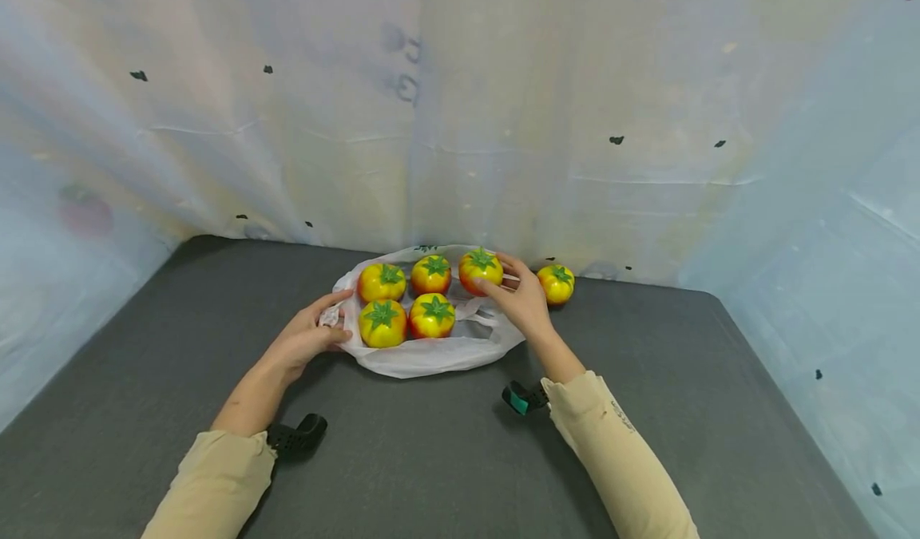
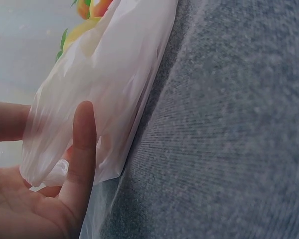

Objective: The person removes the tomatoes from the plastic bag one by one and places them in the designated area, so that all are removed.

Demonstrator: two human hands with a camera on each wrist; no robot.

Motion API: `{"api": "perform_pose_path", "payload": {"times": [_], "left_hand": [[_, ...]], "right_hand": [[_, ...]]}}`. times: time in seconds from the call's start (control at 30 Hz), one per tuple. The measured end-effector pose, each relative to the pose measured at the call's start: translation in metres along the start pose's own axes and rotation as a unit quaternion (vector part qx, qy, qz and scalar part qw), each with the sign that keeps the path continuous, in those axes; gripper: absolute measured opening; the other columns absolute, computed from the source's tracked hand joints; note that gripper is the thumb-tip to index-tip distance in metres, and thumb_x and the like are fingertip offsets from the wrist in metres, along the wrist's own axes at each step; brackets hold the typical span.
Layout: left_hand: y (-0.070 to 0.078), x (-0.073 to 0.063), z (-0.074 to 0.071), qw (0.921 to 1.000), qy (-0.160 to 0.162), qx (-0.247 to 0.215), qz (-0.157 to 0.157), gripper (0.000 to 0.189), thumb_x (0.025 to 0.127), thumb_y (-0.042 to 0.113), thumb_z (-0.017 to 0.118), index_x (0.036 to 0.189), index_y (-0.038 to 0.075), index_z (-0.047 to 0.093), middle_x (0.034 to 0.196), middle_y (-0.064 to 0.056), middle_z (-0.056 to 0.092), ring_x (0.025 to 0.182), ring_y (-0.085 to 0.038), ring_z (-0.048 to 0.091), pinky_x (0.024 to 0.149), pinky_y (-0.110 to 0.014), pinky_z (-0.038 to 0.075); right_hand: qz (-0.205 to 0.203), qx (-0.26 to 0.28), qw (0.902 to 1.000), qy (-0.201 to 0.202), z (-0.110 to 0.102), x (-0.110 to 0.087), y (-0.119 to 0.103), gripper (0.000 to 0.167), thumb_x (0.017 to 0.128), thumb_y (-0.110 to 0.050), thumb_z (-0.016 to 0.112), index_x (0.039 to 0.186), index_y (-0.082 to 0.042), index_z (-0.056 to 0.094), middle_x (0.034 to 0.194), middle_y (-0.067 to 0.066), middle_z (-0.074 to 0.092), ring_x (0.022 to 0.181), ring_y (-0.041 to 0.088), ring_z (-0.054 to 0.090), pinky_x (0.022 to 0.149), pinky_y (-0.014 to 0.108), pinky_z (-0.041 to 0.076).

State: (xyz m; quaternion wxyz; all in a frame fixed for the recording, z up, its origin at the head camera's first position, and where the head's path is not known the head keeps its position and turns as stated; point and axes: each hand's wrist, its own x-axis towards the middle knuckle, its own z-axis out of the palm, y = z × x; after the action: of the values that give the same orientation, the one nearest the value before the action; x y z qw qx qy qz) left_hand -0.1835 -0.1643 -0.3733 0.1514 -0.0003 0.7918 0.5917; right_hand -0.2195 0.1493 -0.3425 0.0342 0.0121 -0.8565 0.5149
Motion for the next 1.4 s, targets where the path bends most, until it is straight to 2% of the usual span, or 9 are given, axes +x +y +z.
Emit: {"api": "perform_pose_path", "payload": {"times": [0.53,0.8,1.03,1.4], "left_hand": [[-0.003,0.001,-0.001,1.0000,-0.004,0.000,0.000,0.073,0.089,0.005,0.056,0.153,0.010,0.021,0.153,-0.024,0.013,0.093,-0.018,0.049,0.073,-0.021,0.049],[-0.003,0.001,-0.001,1.0000,-0.003,0.001,-0.001,0.073,0.088,0.005,0.056,0.153,0.009,0.021,0.151,-0.024,0.016,0.094,-0.019,0.049,0.073,-0.022,0.049],[-0.003,0.001,-0.001,1.0000,-0.006,0.007,-0.003,0.074,0.089,0.006,0.056,0.153,0.011,0.021,0.151,-0.024,0.016,0.099,-0.023,0.047,0.074,-0.023,0.048],[-0.004,0.002,-0.001,1.0000,0.000,0.006,-0.005,0.075,0.088,0.005,0.058,0.153,0.011,0.022,0.151,-0.024,0.018,0.102,-0.025,0.047,0.073,-0.022,0.049]], "right_hand": [[-0.040,0.023,0.9989,-0.003,-0.024,-0.020,0.004,0.060,0.088,-0.025,0.069,0.142,-0.013,0.045,0.140,0.015,0.047,0.124,0.032,0.051,0.102,0.044,0.043],[-0.040,0.024,0.9989,0.005,-0.038,-0.026,0.006,0.060,0.087,-0.022,0.070,0.141,-0.013,0.046,0.140,0.017,0.047,0.123,0.031,0.053,0.100,0.043,0.045],[-0.039,0.018,0.9990,0.016,-0.051,-0.029,0.014,0.063,0.087,-0.025,0.071,0.143,-0.012,0.044,0.140,0.017,0.047,0.123,0.033,0.053,0.100,0.044,0.044],[-0.025,-0.018,0.9986,0.042,-0.073,-0.036,0.020,0.062,0.087,-0.028,0.070,0.142,-0.015,0.045,0.140,0.015,0.048,0.120,0.031,0.056,0.095,0.044,0.048]]}}
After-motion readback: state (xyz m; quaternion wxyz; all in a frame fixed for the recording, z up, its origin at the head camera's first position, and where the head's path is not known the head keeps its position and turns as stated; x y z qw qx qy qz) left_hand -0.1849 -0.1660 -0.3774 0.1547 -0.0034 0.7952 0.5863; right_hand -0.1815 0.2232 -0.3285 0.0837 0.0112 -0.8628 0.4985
